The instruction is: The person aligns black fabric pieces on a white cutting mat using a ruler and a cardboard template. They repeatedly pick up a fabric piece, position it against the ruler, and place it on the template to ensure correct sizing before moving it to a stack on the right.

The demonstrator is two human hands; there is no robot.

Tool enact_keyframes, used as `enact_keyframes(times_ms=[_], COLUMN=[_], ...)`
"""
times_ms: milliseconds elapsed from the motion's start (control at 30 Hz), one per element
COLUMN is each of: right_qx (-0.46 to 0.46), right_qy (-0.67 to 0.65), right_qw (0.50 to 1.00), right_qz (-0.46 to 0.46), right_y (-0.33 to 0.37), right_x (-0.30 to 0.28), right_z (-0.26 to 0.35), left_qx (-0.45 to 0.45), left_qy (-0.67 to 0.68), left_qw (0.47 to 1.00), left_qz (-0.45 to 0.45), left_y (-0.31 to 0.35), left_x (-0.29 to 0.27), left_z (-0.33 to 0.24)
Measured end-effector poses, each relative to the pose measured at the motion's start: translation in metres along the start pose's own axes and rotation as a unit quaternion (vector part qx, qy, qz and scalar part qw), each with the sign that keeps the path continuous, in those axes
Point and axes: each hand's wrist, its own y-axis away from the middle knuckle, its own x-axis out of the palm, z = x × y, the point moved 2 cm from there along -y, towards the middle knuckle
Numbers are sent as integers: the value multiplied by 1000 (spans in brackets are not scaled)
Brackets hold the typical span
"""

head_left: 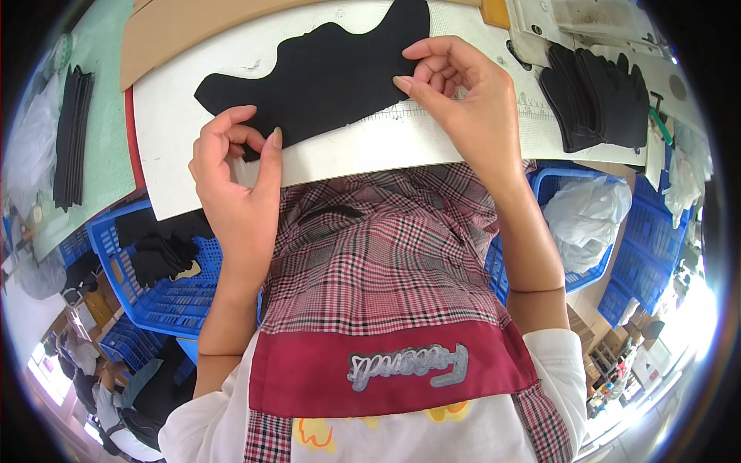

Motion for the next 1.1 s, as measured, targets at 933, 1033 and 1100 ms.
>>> enact_keyframes(times_ms=[933, 1033, 1100], right_qx=[-246, -215, -161], right_qy=[193, 291, 337], right_qw=[934, 923, 924], right_qz=[171, 131, 85], right_y=[67, 59, 54], right_x=[95, 76, 41], right_z=[62, 36, 19], left_qx=[168, 194, 182], left_qy=[-273, -222, -225], left_qw=[933, 943, 942], left_qz=[164, 156, 168], left_y=[28, 28, 28], left_x=[-2, -6, -4], left_z=[8, 9, 8])
